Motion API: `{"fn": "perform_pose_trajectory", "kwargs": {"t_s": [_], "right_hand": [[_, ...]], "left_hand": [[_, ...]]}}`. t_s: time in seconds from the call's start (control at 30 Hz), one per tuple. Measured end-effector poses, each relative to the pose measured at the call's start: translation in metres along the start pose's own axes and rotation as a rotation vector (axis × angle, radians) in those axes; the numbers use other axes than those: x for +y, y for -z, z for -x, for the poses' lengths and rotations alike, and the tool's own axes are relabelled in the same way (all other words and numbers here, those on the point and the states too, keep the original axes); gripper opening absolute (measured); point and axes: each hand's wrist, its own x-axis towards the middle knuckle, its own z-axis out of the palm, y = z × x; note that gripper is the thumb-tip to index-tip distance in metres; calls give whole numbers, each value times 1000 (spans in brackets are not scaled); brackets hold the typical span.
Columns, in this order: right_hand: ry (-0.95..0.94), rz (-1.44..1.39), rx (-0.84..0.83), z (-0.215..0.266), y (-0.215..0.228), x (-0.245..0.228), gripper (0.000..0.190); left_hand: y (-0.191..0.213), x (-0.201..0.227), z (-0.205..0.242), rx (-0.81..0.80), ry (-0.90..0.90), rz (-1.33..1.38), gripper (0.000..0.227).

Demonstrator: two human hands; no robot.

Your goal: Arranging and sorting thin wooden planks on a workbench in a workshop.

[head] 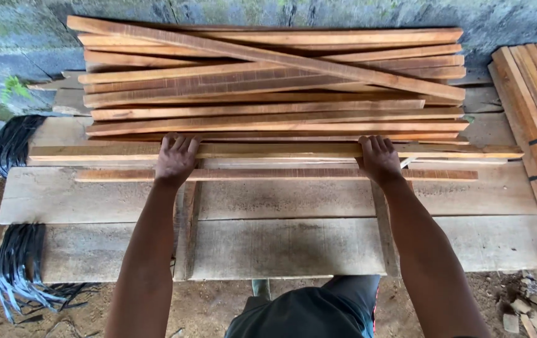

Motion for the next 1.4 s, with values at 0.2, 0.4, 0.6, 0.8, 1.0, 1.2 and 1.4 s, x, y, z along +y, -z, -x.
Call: {"fn": "perform_pose_trajectory", "kwargs": {"t_s": [0.2, 0.4, 0.6, 0.8, 1.0, 1.2, 1.4], "right_hand": [[-36, 4, 36, 21, -11, -17, 55], [-88, -135, -117, 42, 10, -47, 55], [-168, -203, -321, 61, -8, -78, 50], [-238, -364, -444, 47, -26, -71, 53], [-343, -505, -998, 13, 7, -47, 53], [-351, -440, -1307, -36, 6, -47, 69], [-303, -399, -1381, -45, -5, -44, 80]], "left_hand": [[42, 24, 0, -107, 141, 148, 58], [39, 47, 28, -2, 107, 191, 54], [-37, 75, 66, -36, 186, 207, 55], [-83, 75, 81, -162, 238, 207, 51], [-45, 62, 52, -652, 299, 415, 53], [-56, 84, -2, -973, 106, 617, 65], [-36, 106, -36, -904, -15, 529, 61]]}}
